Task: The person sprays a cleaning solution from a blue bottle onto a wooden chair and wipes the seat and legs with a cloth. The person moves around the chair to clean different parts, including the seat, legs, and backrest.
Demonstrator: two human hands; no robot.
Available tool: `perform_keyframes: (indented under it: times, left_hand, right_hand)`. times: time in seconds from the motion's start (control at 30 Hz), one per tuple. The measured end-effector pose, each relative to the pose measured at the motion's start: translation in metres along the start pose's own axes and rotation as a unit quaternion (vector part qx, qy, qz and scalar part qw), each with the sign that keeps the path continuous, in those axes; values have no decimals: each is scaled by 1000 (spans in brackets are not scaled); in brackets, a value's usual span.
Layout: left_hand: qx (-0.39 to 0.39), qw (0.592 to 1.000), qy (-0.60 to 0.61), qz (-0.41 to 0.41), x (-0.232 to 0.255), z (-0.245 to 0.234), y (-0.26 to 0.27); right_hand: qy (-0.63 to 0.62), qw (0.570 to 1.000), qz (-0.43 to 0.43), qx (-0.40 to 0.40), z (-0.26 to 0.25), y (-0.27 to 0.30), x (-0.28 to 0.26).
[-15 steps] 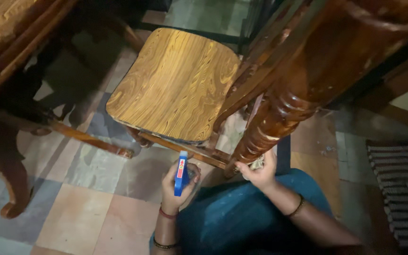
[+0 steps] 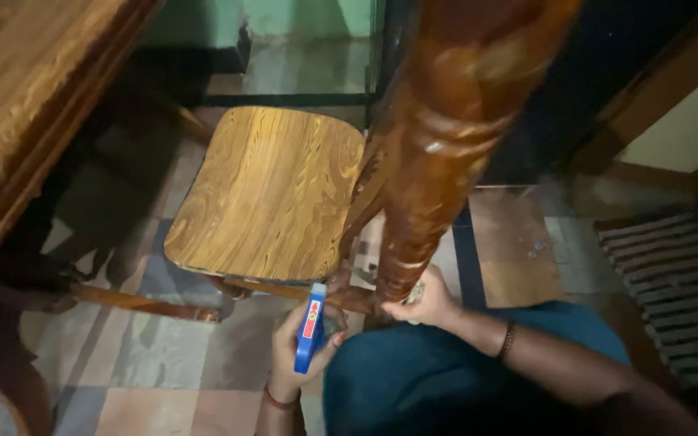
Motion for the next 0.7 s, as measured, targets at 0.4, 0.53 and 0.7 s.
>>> perform_keyframes:
  times: [0.4, 0.53, 0.7]
  left_hand:
    - [40, 996, 49, -61, 2, 21, 8]
    - [84, 995, 22, -55, 4, 21, 18]
    - [161, 983, -39, -83, 11, 30, 30]
  right_hand:
    - [-59, 995, -12, -85, -1, -21, -5]
    - [-92, 988, -52, -112, 1, -16, 9]
    - [-198, 967, 4, -160, 15, -13, 46]
Point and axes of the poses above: each hand's wrist, its own y-axis away from the middle knuckle, its own z-axis out of the palm, x = y × z, the point moved 7 cm from there along -y, towards the middle knuckle, and after that the axes turned 8 degrees about -y, right-handed, at the moved point
